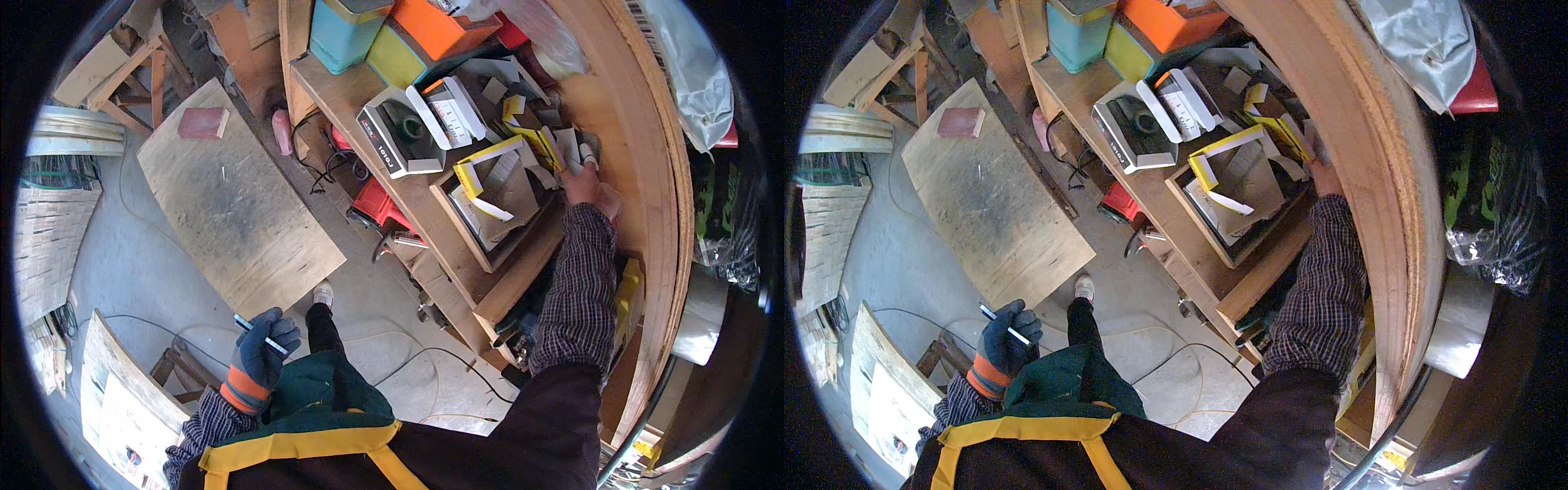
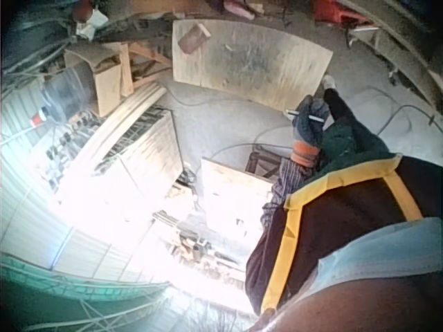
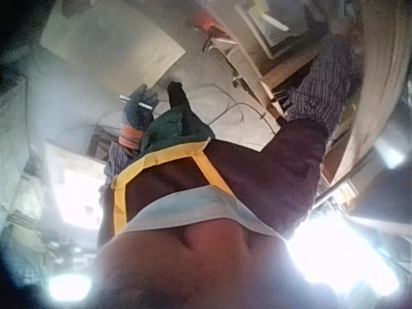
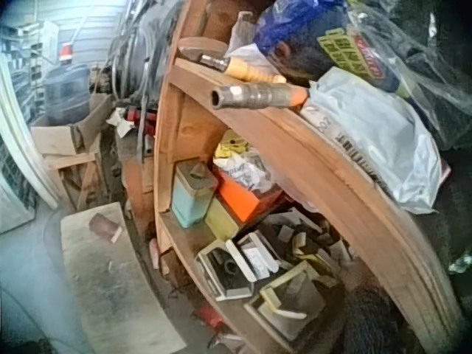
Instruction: The person walks through a woodworking workshop, picks up small wooden blocks and places them on a workbench, then moves to a shelf to sort and arrange boxes of screws and other hardware. The person handles multiple small items and boxes, organizing them on the shelf.
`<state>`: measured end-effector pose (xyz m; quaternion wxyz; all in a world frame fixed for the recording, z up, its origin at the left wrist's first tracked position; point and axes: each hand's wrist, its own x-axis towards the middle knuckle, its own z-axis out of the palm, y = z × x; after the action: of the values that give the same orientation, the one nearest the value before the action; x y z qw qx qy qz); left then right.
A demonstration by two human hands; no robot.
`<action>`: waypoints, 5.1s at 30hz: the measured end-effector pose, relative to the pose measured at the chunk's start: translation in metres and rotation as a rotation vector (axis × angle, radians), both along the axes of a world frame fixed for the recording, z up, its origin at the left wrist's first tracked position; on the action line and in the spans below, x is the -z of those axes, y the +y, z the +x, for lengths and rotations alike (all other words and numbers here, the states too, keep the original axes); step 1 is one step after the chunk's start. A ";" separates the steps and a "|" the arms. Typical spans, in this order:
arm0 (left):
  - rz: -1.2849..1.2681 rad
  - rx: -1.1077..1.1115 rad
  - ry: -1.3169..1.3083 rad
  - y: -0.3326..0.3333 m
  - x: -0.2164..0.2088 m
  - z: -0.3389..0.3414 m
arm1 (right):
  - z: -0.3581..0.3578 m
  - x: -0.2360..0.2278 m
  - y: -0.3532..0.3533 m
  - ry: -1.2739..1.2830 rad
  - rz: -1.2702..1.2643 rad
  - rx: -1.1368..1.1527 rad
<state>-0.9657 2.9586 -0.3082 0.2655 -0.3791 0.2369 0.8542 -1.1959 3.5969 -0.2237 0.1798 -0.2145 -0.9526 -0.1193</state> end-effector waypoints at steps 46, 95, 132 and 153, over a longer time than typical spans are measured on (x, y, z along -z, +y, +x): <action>-0.051 0.116 0.014 0.010 -0.009 -0.001 | -0.003 -0.041 -0.007 0.234 -0.485 0.083; -0.230 0.134 1.002 0.004 -0.157 -0.104 | 0.147 -0.088 -0.497 0.173 -1.235 -0.744; -0.056 0.128 0.989 0.003 -0.189 -0.084 | 0.177 -0.115 -0.496 0.207 -1.462 -0.614; 0.272 -0.036 0.540 0.012 -0.190 -0.086 | 0.170 -0.138 -0.478 0.348 -0.901 -0.784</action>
<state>-1.0517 2.9708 -0.1184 0.2260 -0.1031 0.1757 0.9526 -1.0263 3.1189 -0.0860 0.2547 0.0800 -0.8740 0.4060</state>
